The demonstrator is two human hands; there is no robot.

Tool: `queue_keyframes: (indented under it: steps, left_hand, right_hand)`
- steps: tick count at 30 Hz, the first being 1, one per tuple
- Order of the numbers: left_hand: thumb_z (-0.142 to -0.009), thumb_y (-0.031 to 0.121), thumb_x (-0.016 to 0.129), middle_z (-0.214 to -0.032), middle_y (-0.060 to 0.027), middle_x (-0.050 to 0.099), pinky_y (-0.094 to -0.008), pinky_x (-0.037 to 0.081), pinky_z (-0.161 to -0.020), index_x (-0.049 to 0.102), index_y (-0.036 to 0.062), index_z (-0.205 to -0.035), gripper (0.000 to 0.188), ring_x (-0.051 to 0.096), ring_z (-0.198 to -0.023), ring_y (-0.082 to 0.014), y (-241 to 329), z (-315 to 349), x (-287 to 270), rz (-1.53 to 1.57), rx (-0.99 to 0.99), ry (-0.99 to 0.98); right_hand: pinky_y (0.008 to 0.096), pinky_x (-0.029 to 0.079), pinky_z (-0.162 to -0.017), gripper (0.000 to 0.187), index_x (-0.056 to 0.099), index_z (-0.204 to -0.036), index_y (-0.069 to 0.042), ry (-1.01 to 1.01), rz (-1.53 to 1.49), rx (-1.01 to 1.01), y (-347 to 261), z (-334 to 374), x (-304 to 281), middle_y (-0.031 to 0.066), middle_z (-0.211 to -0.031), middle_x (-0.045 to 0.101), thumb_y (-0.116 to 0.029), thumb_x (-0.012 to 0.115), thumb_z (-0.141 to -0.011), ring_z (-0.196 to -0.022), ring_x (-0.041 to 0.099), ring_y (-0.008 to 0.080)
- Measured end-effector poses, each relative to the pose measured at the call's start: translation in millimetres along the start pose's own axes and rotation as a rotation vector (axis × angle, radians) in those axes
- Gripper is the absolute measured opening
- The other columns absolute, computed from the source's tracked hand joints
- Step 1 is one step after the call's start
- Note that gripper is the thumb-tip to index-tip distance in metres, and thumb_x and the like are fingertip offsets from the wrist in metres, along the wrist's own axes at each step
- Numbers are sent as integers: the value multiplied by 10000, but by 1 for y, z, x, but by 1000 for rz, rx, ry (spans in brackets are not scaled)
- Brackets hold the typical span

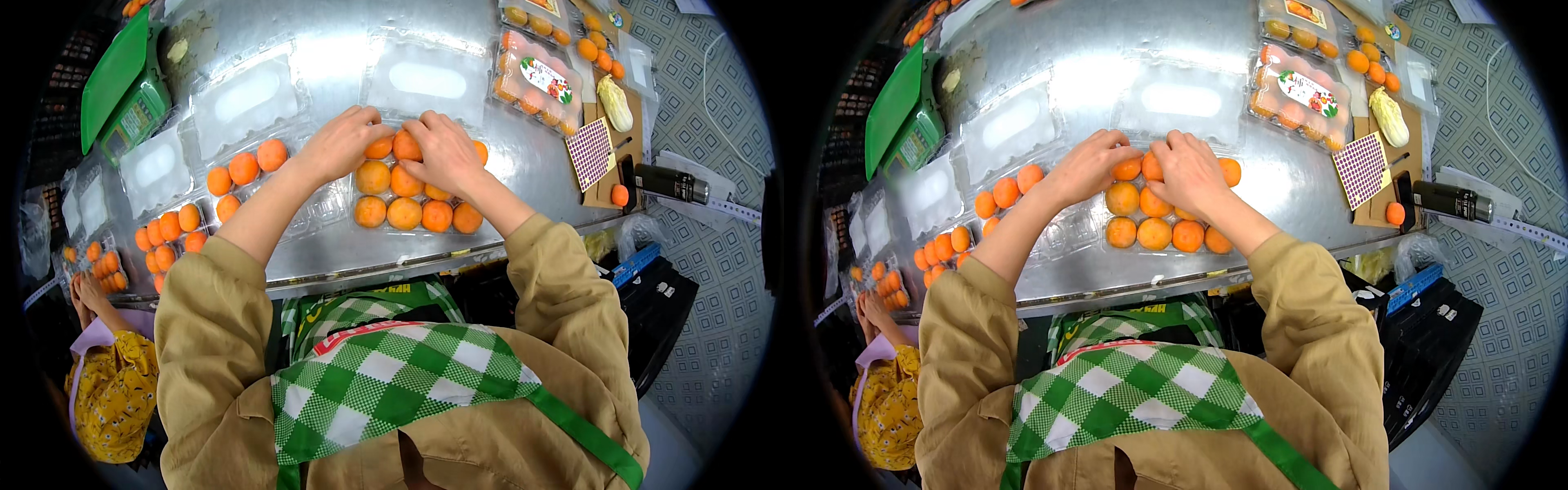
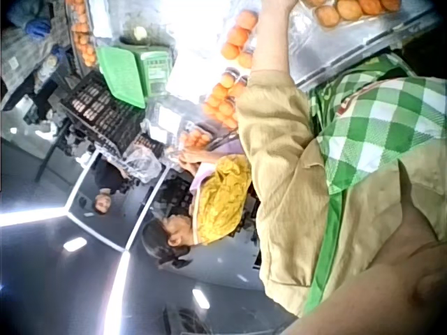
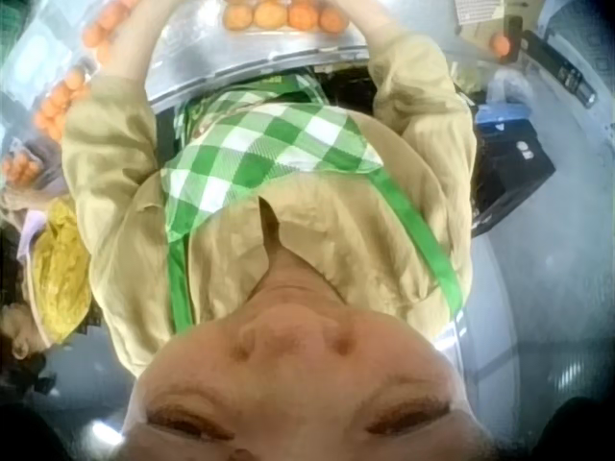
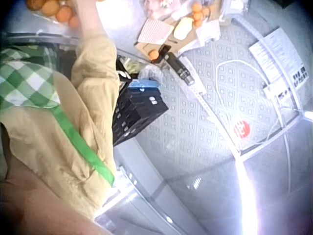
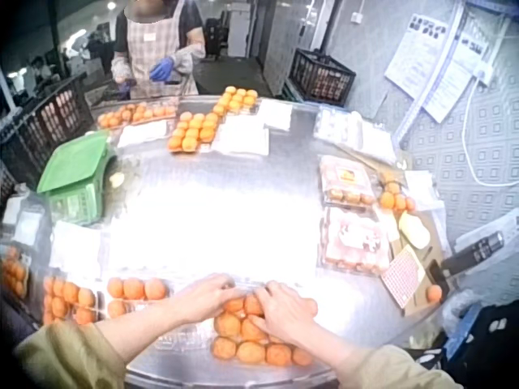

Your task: The person sorts persimmons by hand, places them into clear plastic trays, closes the lids, and stacks the packed containers into a black crate.

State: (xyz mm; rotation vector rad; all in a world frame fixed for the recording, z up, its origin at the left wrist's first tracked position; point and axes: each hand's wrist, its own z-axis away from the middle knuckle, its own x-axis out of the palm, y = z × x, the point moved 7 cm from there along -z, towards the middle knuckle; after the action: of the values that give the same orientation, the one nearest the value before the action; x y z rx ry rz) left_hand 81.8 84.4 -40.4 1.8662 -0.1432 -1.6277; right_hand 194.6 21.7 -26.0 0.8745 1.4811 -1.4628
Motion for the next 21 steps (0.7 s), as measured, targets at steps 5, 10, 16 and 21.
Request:
queue_keyframes:
  steps: [5,10,16,21]
  left_hand:
    - [-752,1,597,-1007,-51,566,-355,483,-857,621,106,-1065,331,554,-976,-241,1,-5,4,-110,70,-44]
    - [-727,35,646,-994,-43,561,-349,496,-830,620,113,-1044,328,557,-976,-234,0,-8,4,-156,119,-79]
    - [-663,40,712,-986,-53,562,-353,498,-840,603,111,-1063,421,570,-974,-240,-5,-5,-6,-28,93,-41]
    - [-723,73,728,-1167,-70,569,-351,494,-902,563,67,-1164,471,567,-1089,-216,-18,14,-20,742,-256,78]
  right_hand:
    - [406,453,-784,359,581,-944,-33,-29,59,22,-2,-7,6,130,-936,535,-182,745,-662,-910,554,293]
    - [411,468,-785,362,581,-932,-27,-52,61,58,-1,-11,9,132,-949,541,-176,751,-649,-909,563,302]
    - [416,480,-791,400,596,-940,-41,53,-23,87,1,-9,1,134,-939,545,-184,774,-612,-900,569,312]
    - [371,506,-798,448,577,-1078,-54,-21,-642,335,21,5,-17,115,-1053,587,-195,764,-695,-960,601,238]
